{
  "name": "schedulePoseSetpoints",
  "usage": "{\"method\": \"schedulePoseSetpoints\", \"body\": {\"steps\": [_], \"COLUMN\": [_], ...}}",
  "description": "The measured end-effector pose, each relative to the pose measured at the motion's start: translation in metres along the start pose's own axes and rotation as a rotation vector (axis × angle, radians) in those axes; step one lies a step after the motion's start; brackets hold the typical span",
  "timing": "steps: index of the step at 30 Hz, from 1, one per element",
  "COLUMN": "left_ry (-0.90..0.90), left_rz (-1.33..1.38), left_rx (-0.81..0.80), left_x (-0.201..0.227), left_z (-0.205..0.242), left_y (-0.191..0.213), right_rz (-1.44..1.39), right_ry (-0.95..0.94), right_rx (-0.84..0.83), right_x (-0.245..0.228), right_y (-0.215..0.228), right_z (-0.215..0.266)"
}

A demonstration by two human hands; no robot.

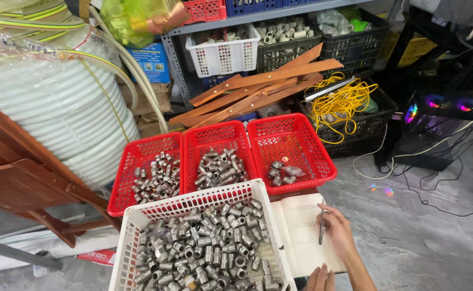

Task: The person picks up metal plumbing fittings from a large white crate, holds them up for the camera, and then writes in a notebook with a pen.

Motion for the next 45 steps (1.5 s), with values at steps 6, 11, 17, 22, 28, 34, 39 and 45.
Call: {"method": "schedulePoseSetpoints", "body": {"steps": [6, 11, 17, 22, 28, 34, 39, 45], "left_ry": [-0.076, -0.137, -0.197, -0.240, -0.291, -0.340, -0.322, -0.323], "left_rz": [-0.222, -0.300, -0.324, -0.352, -0.387, -0.428, -0.395, -0.426], "left_rx": [-0.059, -0.079, -0.065, -0.053, -0.040, -0.025, -0.094, -0.048], "left_x": [-0.018, -0.042, -0.048, -0.042, -0.034, -0.023, -0.022, -0.018], "left_z": [0.044, 0.034, 0.061, 0.067, 0.069, 0.051, 0.057, 0.048], "left_y": [-0.046, -0.055, -0.084, -0.087, -0.080, -0.055, -0.057, -0.046], "right_rz": [-0.386, -0.458, -0.253, -0.081, 0.126, 0.333, 0.357, 0.344], "right_ry": [0.011, 0.031, 0.065, 0.087, 0.111, 0.138, 0.109, 0.113], "right_rx": [0.145, 0.216, 0.249, 0.265, 0.279, 0.281, 0.266, 0.274], "right_x": [0.011, 0.007, 0.004, -0.018, -0.021, -0.016, -0.019, -0.022], "right_y": [0.020, 0.018, 0.021, 0.017, 0.019, 0.019, 0.016, 0.015], "right_z": [-0.021, -0.030, -0.043, -0.033, -0.032, -0.036, -0.036, -0.034]}}
Point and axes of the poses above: each hand's wrist, its own z-axis away from the middle knuckle, its own y-axis out of the back of the hand, x = y × z, the point moved 10 cm from there along -z, towards the middle knuckle, and after that the axes turned 5 degrees about -x, right-handed, at the moved point
